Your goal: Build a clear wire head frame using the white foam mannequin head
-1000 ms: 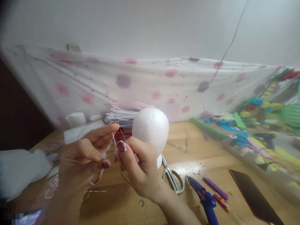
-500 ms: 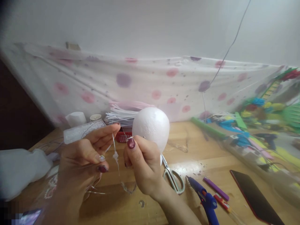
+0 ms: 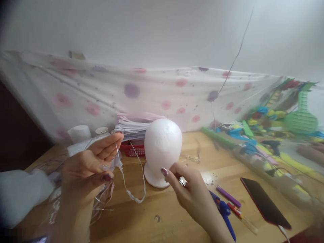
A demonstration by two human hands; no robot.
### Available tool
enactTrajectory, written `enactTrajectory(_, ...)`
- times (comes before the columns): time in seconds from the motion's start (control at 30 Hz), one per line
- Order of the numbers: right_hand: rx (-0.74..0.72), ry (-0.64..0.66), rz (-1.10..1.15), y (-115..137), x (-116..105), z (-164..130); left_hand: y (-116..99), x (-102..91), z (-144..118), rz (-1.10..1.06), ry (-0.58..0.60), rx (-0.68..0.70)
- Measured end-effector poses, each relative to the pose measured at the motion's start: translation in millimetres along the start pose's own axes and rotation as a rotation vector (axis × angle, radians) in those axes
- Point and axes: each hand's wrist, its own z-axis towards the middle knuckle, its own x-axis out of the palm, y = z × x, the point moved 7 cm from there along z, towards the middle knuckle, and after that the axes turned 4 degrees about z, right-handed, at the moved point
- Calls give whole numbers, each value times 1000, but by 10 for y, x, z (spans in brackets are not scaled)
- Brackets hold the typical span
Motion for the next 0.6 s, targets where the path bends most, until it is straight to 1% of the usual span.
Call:
enactTrajectory(0.03,72,25,-97,-183,2,-112,-14,-25,2,0,-3,14)
enactTrajectory(0.1,138,-38,-300,-546,-28,-357,-45,-60,6,-1,-3,43)
enactTrajectory(0.17,186,-131,-440,-913,-30,-588,-73,-78,9,-8,-1,55)
enactTrajectory(0.2,208,-141,-501,-1081,0,-677,-87,-77,8,-12,5,56)
enactTrajectory(0.27,268,-23,-613,-1368,145,-780,-118,-81,4,-20,-2,53)
enactTrajectory(0.33,385,75,-748,-1547,238,-807,-151,-88,-6,-34,-23,49)
enactTrajectory(0.37,451,114,-801,-1590,264,-796,-169,-89,-11,-40,-32,49)
enactTrajectory(0.43,547,150,-854,-1579,284,-730,-199,-90,-20,-42,-46,46)
enactTrajectory(0.53,556,163,-839,-1427,294,-592,-229,-93,-24,-24,-59,43)
enactTrajectory(0.6,581,223,-768,-1374,308,-597,-240,-96,-21,-26,-58,49)
